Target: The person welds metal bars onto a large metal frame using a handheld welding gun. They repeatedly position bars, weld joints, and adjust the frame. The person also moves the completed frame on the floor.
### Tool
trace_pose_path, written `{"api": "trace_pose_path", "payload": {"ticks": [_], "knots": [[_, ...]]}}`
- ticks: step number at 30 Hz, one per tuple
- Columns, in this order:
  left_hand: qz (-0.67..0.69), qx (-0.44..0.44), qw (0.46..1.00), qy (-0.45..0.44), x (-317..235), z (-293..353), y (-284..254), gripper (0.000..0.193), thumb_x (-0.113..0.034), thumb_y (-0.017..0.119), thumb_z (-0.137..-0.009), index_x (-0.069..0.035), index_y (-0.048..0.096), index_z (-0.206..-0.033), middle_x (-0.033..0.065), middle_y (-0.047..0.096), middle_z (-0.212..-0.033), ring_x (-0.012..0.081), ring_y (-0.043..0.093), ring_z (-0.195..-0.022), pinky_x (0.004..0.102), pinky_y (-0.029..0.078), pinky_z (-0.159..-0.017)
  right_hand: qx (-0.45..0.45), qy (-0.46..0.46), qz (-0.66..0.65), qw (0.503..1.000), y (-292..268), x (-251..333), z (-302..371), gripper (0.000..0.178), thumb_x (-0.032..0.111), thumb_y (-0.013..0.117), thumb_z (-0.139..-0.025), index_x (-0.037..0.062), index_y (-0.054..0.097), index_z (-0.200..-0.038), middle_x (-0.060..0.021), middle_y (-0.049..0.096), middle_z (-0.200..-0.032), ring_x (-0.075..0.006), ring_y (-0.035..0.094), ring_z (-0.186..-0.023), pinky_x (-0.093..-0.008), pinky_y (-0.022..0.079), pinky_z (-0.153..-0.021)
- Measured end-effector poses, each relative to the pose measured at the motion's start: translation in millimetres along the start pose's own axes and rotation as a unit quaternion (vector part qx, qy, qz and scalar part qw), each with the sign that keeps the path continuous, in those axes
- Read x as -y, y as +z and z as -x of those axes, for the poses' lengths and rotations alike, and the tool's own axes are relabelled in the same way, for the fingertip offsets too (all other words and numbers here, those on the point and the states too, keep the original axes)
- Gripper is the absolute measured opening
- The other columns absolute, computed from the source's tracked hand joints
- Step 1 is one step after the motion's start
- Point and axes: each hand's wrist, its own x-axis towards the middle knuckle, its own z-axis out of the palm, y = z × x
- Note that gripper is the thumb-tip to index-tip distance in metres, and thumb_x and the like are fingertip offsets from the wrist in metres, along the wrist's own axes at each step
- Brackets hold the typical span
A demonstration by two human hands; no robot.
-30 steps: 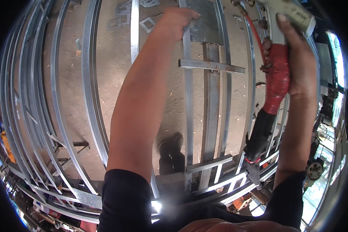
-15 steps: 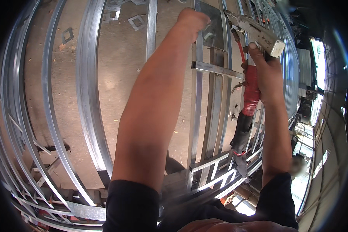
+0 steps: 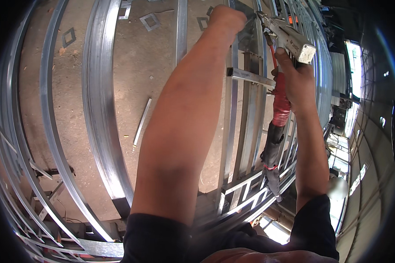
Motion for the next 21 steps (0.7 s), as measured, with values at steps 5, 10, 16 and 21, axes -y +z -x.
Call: {"api": "trace_pose_path", "payload": {"ticks": [5, 10, 16, 21], "knots": [[-0.074, -0.046, 0.995, 0.052, 4.3, -13.5, 2.0, 0.027, -0.013, 0.075, -0.077, 0.007, 0.073, -0.095, 0.0236, 0.074, -0.1, 0.0344, 0.074, -0.093, 0.0414, 0.058, -0.077, 0.0, -0.025, 0.003, 1.0, 9.9, 1.9, -2.0, 0.041, 0.039, 0.073, -0.094, -0.0016, 0.07, -0.1, -0.0056, 0.07, -0.079, -0.0142, 0.067, -0.067, -0.0322, 0.052, -0.064], [-0.113, -0.058, 0.99, 0.059, -7.5, 11.1, 0.8, 0.027, -0.017, 0.074, -0.076, 0.005, 0.074, -0.092, 0.0259, 0.074, -0.103, 0.0363, 0.074, -0.1, 0.0384, 0.059, -0.085, -0.011, -0.02, 0.035, 0.999, 12.3, 4.1, 2.3, 0.042, 0.039, 0.073, -0.094, -0.0016, 0.069, -0.105, -0.0059, 0.07, -0.08, -0.0133, 0.067, -0.068, -0.0319, 0.052, -0.064], [-0.086, -0.067, 0.993, 0.042, -15.0, 24.8, -3.8, 0.029, -0.018, 0.075, -0.077, 0.005, 0.074, -0.096, 0.0258, 0.074, -0.104, 0.0364, 0.074, -0.1, 0.0386, 0.059, -0.085, -0.004, -0.02, 0.039, 0.999, 13.7, 15.5, 7.0, 0.042, 0.04, 0.073, -0.095, -0.0016, 0.069, -0.103, -0.0056, 0.07, -0.078, -0.0127, 0.067, -0.068, -0.0317, 0.052, -0.064], [-0.115, -0.059, 0.991, 0.035, -19.8, 26.5, -5.3, 0.029, -0.018, 0.076, -0.078, 0.004, 0.074, -0.097, 0.0258, 0.074, -0.106, 0.0367, 0.074, -0.101, 0.0389, 0.059, -0.086, -0.002, -0.017, 0.052, 0.999, 13.2, 10.5, 3.5, 0.041, 0.038, 0.072, -0.095, -0.0022, 0.069, -0.102, -0.0052, 0.069, -0.076, -0.013, 0.066, -0.067, -0.0314, 0.051, -0.063]]}}
